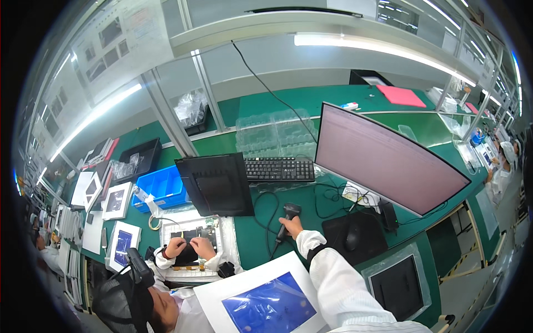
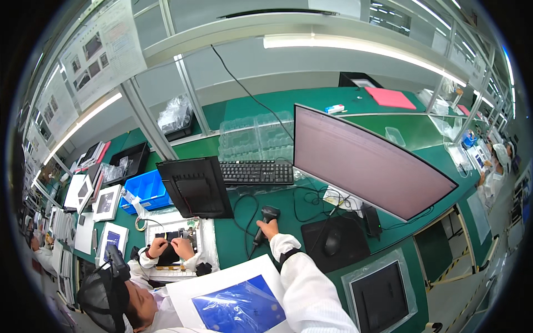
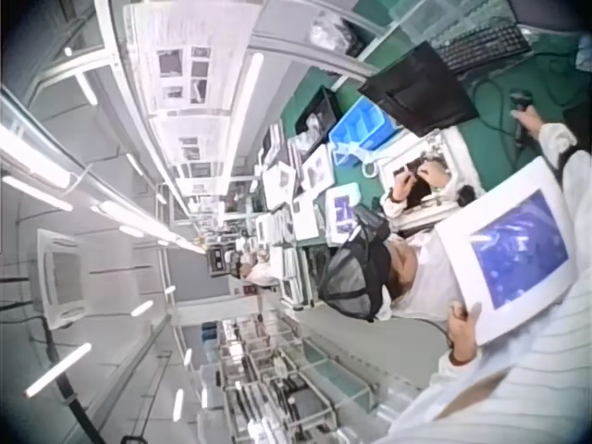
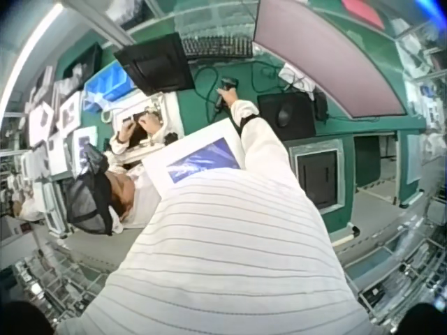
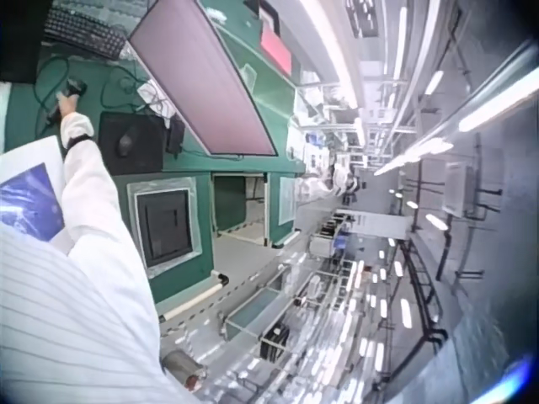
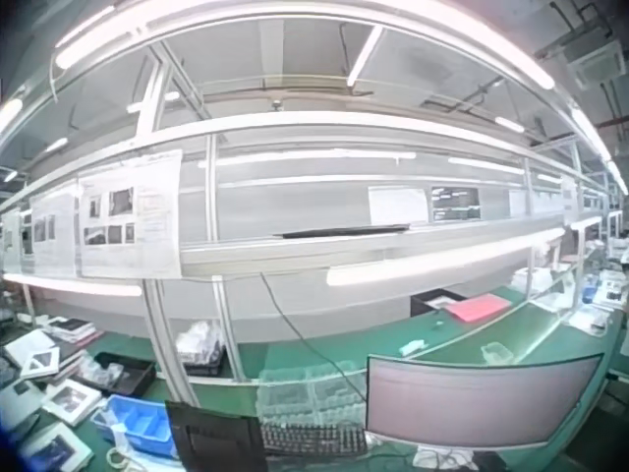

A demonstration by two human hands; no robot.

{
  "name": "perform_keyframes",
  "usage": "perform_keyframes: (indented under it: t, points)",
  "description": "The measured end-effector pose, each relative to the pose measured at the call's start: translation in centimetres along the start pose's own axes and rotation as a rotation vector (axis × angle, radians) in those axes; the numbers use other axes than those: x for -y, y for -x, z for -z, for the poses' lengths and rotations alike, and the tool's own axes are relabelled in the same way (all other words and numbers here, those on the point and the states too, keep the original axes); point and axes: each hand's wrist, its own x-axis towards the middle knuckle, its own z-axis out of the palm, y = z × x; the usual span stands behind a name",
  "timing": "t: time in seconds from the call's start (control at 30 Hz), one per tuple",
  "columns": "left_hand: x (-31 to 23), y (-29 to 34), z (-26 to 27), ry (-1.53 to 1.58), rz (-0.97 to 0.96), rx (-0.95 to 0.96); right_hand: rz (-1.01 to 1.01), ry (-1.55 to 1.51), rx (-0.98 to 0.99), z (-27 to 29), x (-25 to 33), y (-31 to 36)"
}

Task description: The recorder assembles a display unit into a plastic housing frame and scans it using a barcode scanner.

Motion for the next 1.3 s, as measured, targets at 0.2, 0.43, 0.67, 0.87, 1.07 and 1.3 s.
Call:
perform_keyframes:
  t: [0.2,0.43,0.67,0.87,1.07,1.3]
  points:
    - [1.7,-2.0,0.2,0.271,0.073,0.033,0.305,-0.442,0.142,4.3,12.1,7.0]
    - [-1.2,-3.8,-1.2,0.397,0.071,0.083,0.504,-0.267,0.144,14.2,17.7,19.7]
    - [2.4,-4.3,-1.9,0.525,-0.076,0.087,0.329,-0.231,0.061,20.6,8.6,29.0]
    - [3.1,-5.1,-2.6,0.48,-0.043,0.176,0.247,-0.317,-0.007,21.2,3.6,30.7]
    - [5.7,-7.6,-4.0,0.607,-0.294,0.112,0.221,-0.393,-0.015,20.2,2.9,30.2]
    - [-1.3,-7.4,-6.3,0.515,-0.135,0.001,0.135,-0.386,-0.032,18.7,0.4,29.1]
